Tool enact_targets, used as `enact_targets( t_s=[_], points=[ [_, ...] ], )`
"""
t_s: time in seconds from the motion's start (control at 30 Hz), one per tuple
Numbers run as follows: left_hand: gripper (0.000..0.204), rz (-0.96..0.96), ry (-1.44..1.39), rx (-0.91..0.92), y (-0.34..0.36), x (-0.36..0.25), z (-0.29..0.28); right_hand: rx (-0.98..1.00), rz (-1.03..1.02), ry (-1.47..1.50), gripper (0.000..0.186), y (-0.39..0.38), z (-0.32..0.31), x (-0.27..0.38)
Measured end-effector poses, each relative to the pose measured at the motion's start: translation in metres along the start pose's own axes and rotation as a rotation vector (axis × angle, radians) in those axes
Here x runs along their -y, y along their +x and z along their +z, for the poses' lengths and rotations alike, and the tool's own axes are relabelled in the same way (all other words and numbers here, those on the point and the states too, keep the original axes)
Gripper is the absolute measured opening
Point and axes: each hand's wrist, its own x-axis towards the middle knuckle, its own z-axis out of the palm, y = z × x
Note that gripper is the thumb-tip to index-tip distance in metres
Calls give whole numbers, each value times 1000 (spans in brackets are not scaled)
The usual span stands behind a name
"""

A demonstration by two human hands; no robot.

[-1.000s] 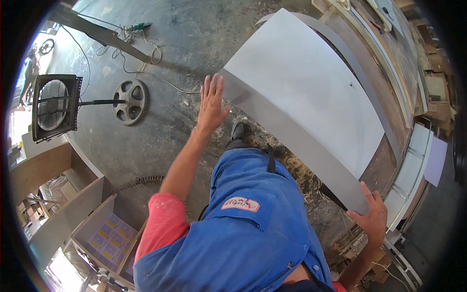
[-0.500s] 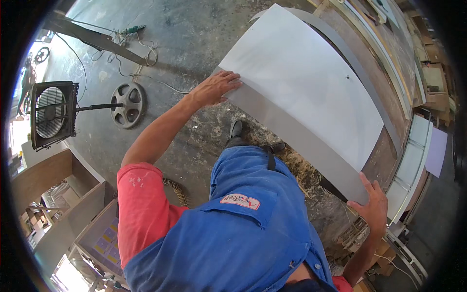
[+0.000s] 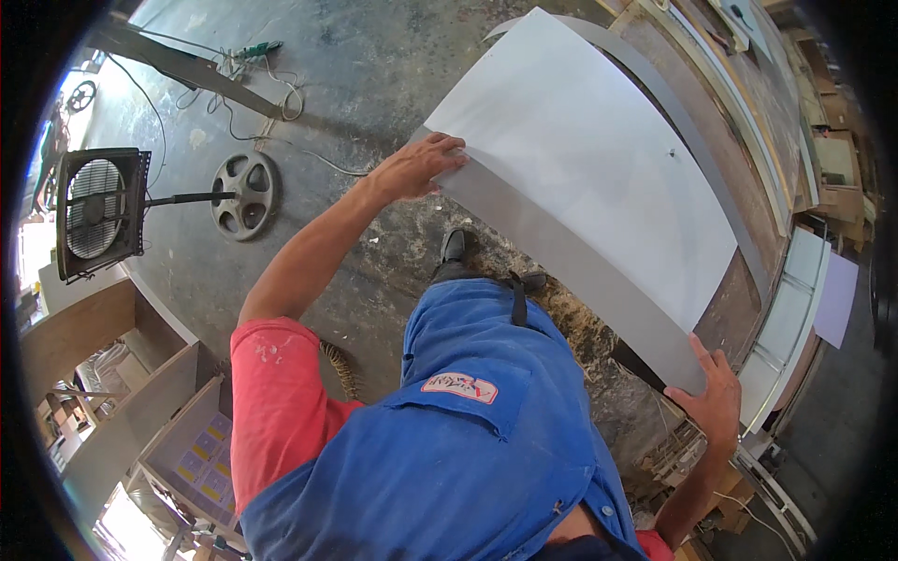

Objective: The person applies a long strip of veneer to the edge of a large board, pressing it into place by hand and using a utility knife and sanding block to trim and smooth the edges.

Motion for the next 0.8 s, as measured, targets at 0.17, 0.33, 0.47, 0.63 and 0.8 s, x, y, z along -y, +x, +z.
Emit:
enact_targets(
  t_s=[0.17,0.33,0.47,0.63,0.8],
  points=[
    [79,-30,130,-219,-12,4,11,-20,-8,-5,100,-1,4,-3],
    [71,-238,13,-331,-55,42,8,-6,31,5,99,0,4,1],
    [59,-250,-100,-311,-60,47,8,0,29,27,100,2,1,2],
    [54,-234,-137,-272,-58,51,4,-3,26,1,100,1,0,2],
    [61,-385,-232,-144,-53,39,-4,-9,19,4,100,1,2,-1]
  ],
)
